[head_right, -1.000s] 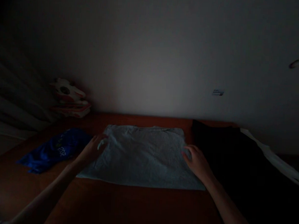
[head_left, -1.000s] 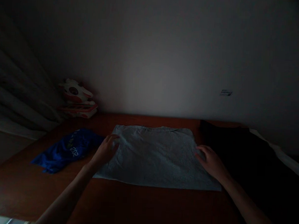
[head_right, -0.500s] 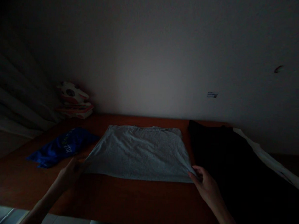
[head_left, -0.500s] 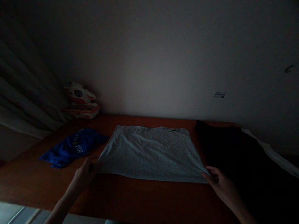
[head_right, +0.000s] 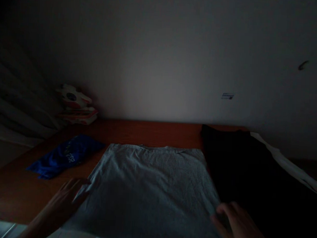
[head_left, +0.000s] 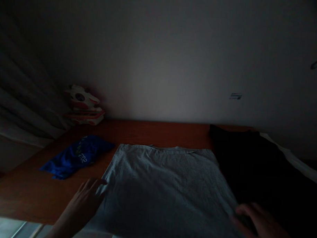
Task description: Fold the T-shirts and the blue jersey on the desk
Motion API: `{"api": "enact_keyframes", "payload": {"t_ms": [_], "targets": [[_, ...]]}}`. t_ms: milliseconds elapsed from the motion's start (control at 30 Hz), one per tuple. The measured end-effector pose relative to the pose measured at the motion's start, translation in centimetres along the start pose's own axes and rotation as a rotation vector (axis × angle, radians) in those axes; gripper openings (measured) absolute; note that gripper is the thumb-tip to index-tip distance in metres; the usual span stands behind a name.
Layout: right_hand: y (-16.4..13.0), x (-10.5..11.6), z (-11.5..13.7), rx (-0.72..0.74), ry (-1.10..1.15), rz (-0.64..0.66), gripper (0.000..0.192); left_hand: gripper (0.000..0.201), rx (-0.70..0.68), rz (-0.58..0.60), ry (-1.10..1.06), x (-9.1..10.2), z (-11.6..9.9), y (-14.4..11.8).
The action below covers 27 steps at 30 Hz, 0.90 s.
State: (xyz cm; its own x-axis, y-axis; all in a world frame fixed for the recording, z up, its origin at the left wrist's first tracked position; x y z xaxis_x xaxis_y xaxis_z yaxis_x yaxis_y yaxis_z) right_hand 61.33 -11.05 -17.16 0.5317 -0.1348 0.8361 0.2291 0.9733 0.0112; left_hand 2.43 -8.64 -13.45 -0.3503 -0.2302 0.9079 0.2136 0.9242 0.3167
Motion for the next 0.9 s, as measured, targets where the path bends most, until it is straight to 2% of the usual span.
{"api": "enact_keyframes", "payload": {"t_ms": [67, 167, 200, 267, 300, 367, 467, 533, 600, 700, 800, 900], "targets": [[1.8, -1.2, 4.7, 0.076, 0.01, 0.033, 0.031, 0.023, -0.067, 0.054, -0.072, -1.9, -3.8, 4.0], [5.2, -4.2, 12.5, 0.233, -0.052, 0.144, 0.028, 0.026, -0.186, 0.254, -0.196, -6.4, -9.7, 9.9], [6.5, -5.3, 14.5, 0.26, -0.1, 0.172, 0.029, 0.028, -0.195, 0.302, -0.184, -7.9, -11.0, 11.7], [9.1, -7.6, 16.9, 0.251, -0.23, 0.245, 0.042, 0.036, -0.158, 0.359, -0.115, -10.5, -11.9, 14.8], [10.3, -8.5, 17.5, 0.239, -0.294, 0.259, 0.046, 0.038, -0.141, 0.349, -0.091, -11.4, -12.0, 16.0], [12.5, -9.7, 17.8, 0.2, -0.373, 0.23, 0.051, 0.038, -0.13, 0.257, -0.07, -12.4, -11.4, 17.9], [14.9, -10.0, 16.9, 0.171, -0.363, 0.077, 0.047, 0.033, -0.14, 0.049, -0.122, -12.3, -9.5, 19.1], [15.8, -9.7, 16.0, 0.201, -0.289, -0.051, 0.041, 0.031, -0.15, -0.025, -0.173, -11.9, -7.8, 19.1], [16.4, -9.5, 15.2, 0.254, -0.22, -0.139, 0.038, 0.03, -0.155, -0.031, -0.161, -11.7, -6.1, 19.0], [17.4, -10.2, 13.9, 0.286, -0.213, -0.15, 0.051, 0.034, -0.12, 0.003, -0.045, -11.5, -3.5, 18.9], [18.4, -11.1, 12.8, 0.203, -0.303, -0.1, 0.057, 0.046, -0.102, 0.063, 0.054, -11.9, -1.9, 19.0], [19.1, -11.7, 12.0, 0.039, -0.402, -0.051, 0.064, 0.052, -0.111, 0.159, 0.151, -12.7, -1.2, 19.1]]}}
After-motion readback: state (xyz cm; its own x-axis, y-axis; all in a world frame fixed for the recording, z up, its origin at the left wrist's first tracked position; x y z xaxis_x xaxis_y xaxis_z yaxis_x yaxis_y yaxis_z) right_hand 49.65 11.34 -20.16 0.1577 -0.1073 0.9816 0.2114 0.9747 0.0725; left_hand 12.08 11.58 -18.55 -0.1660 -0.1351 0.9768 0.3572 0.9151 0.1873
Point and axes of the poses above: each hand's wrist, its own y-axis towards the middle knuckle, its own x-axis out of the back of the hand, z = x × y, the point moved 8 cm from there along y, towards the middle knuckle, and after that the axes turned 11 degrees about -x, right-handed, at the moved point
